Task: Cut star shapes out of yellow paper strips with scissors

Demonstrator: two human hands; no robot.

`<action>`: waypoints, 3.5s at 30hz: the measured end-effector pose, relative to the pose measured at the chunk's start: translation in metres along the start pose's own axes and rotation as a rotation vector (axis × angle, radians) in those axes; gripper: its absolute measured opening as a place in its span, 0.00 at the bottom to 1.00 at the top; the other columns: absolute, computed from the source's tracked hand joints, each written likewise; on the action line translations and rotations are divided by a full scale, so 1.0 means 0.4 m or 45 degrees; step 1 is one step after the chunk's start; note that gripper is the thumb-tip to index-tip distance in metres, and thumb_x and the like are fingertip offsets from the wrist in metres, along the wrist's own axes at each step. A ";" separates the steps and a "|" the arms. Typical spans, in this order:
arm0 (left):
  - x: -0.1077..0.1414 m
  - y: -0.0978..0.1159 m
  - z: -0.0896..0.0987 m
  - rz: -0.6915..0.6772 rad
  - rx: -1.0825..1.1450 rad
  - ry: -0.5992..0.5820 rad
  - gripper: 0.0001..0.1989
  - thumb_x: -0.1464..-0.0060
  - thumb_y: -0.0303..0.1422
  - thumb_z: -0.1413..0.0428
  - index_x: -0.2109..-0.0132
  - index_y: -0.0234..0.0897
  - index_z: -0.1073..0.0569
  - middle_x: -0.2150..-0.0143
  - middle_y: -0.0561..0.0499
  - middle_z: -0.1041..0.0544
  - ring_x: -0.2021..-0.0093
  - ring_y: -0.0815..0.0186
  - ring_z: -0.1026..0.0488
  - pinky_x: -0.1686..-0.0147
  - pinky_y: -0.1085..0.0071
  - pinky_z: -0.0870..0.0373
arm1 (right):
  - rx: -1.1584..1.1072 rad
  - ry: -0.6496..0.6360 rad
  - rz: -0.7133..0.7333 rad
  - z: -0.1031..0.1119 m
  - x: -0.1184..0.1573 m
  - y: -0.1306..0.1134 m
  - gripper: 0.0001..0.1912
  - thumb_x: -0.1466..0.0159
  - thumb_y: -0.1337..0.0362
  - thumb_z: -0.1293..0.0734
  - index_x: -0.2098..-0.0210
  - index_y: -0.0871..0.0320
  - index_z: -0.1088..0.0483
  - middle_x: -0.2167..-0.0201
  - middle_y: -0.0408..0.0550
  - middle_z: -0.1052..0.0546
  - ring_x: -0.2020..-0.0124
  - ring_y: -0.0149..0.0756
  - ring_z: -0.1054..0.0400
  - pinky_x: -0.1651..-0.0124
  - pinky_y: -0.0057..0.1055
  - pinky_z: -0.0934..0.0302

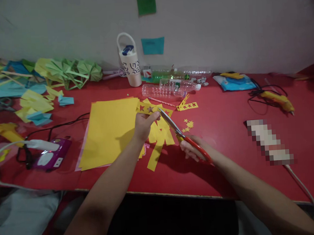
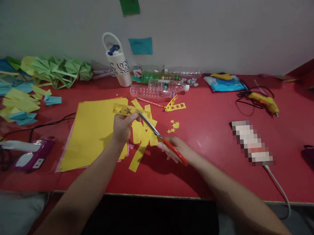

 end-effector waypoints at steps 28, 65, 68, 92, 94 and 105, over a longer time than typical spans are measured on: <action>0.003 -0.013 -0.009 0.038 -0.034 -0.052 0.12 0.57 0.37 0.37 0.80 0.38 0.28 0.81 0.54 0.29 0.77 0.70 0.31 0.71 0.69 0.31 | 0.025 -0.057 0.038 -0.006 0.001 -0.008 0.28 0.40 0.36 0.37 0.77 0.53 0.41 0.93 0.30 0.42 0.93 0.24 0.47 0.78 0.29 0.33; 0.002 -0.025 -0.016 0.177 0.091 -0.068 0.09 0.55 0.35 0.38 0.77 0.38 0.28 0.78 0.54 0.27 0.73 0.70 0.32 0.63 0.67 0.34 | -0.013 0.092 0.015 0.007 0.002 -0.005 0.28 0.43 0.35 0.35 0.79 0.53 0.42 0.93 0.29 0.43 0.93 0.22 0.48 0.80 0.28 0.34; -0.001 -0.024 -0.007 0.146 0.088 -0.029 0.08 0.53 0.35 0.40 0.76 0.38 0.27 0.78 0.55 0.27 0.73 0.70 0.32 0.63 0.67 0.35 | 0.006 0.112 -0.013 0.006 0.005 -0.008 0.28 0.43 0.36 0.35 0.79 0.53 0.42 0.92 0.29 0.43 0.93 0.22 0.48 0.80 0.28 0.35; -0.005 -0.008 0.000 0.115 0.074 -0.023 0.07 0.56 0.33 0.41 0.77 0.39 0.30 0.80 0.56 0.30 0.75 0.70 0.33 0.64 0.67 0.35 | 0.017 0.018 -0.040 0.005 0.000 0.007 0.27 0.43 0.37 0.34 0.77 0.54 0.40 0.93 0.30 0.42 0.92 0.23 0.48 0.74 0.31 0.31; -0.006 -0.009 -0.001 0.121 0.091 -0.031 0.07 0.56 0.32 0.41 0.77 0.39 0.30 0.80 0.56 0.29 0.75 0.71 0.33 0.64 0.67 0.35 | 0.027 0.010 -0.036 0.004 0.001 0.005 0.27 0.42 0.37 0.35 0.77 0.54 0.40 0.93 0.30 0.42 0.92 0.23 0.48 0.73 0.31 0.31; -0.015 -0.005 0.001 0.159 0.095 -0.114 0.07 0.57 0.32 0.41 0.79 0.39 0.30 0.81 0.56 0.29 0.77 0.71 0.34 0.68 0.68 0.34 | 0.062 -0.045 -0.042 0.003 0.005 -0.006 0.29 0.42 0.35 0.36 0.78 0.54 0.41 0.93 0.30 0.42 0.93 0.23 0.46 0.79 0.29 0.35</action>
Point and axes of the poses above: each hand's wrist, its own x-axis away from the middle knuckle, its own z-axis out of the back of the hand, y = z × x, the point moved 7 cm from there along -x, towards the middle knuckle
